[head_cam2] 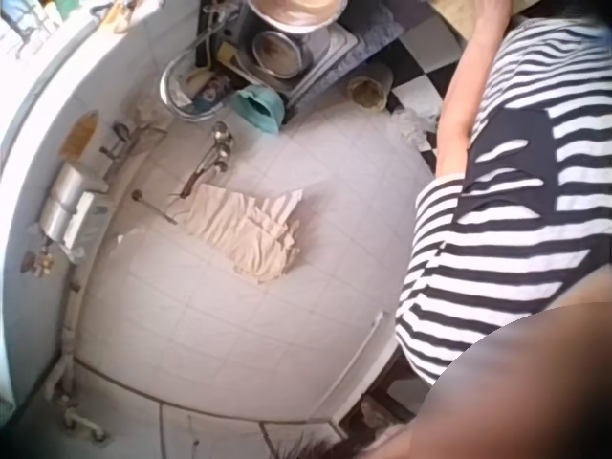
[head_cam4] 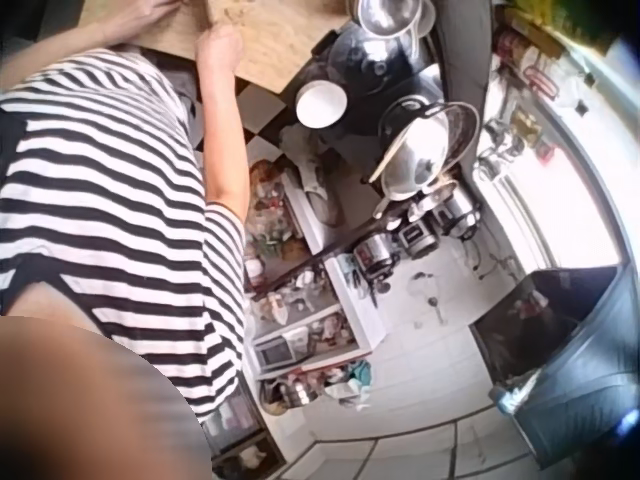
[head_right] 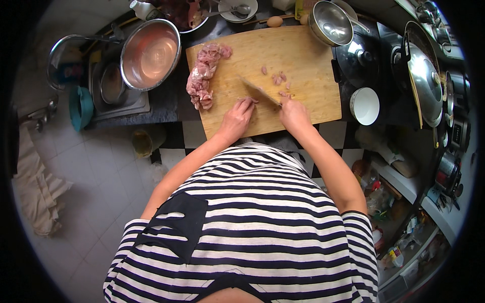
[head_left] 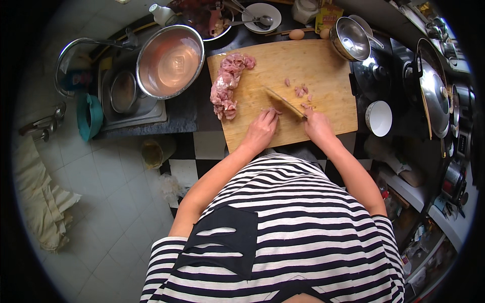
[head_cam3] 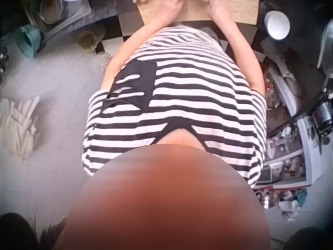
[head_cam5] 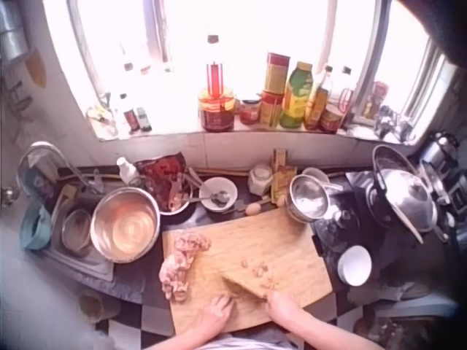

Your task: The person washes a large cleaver in the sink, then takes a piece of raw meat from a bowl and places it on a wooden cutting board. They proceed to slice the meat into small pieces using the cleaver, gathering the cut pieces into a pile on the board.

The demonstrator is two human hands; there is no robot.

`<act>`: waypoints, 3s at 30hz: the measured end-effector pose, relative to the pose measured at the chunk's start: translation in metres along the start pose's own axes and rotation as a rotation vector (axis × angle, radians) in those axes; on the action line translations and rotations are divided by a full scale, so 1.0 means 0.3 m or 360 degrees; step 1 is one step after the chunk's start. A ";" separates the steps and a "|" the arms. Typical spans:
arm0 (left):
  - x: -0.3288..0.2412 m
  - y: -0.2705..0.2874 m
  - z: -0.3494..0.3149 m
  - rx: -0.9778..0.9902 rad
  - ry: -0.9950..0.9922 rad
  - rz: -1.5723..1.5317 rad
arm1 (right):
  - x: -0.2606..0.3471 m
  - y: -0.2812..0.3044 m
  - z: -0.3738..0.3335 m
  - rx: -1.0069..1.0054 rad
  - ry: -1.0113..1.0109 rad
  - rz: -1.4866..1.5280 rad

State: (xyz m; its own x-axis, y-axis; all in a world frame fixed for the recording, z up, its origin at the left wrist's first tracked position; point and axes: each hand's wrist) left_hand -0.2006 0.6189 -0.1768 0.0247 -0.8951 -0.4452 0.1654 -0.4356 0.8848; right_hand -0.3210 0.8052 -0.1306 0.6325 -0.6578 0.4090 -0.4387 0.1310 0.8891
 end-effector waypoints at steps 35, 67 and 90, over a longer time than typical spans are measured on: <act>0.020 0.036 -0.028 -0.0031 -0.0048 -0.0035 | 0.019 0.064 -0.036 -0.0081 -0.0230 0.0191; 0.037 0.044 0.024 0.0060 -0.0106 0.0059 | 0.002 0.036 -0.021 -0.0192 -0.0432 0.0536; 0.034 0.000 0.274 0.0017 0.0196 -0.0169 | 0.026 0.045 -0.228 -0.0294 -0.0659 0.0861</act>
State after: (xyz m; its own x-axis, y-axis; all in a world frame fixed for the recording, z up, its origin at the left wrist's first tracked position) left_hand -0.2814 0.6018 -0.1702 0.1287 -0.8258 -0.5490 0.1631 -0.5285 0.8331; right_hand -0.2783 0.8525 -0.1013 0.0453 -0.6879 0.7244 -0.4841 0.6192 0.6182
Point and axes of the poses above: each hand's wrist, its own z-axis towards the middle knuckle, its own y-axis out of the back of the hand, x = y × z, and after that the axes turned 11 degrees about y, right-handed
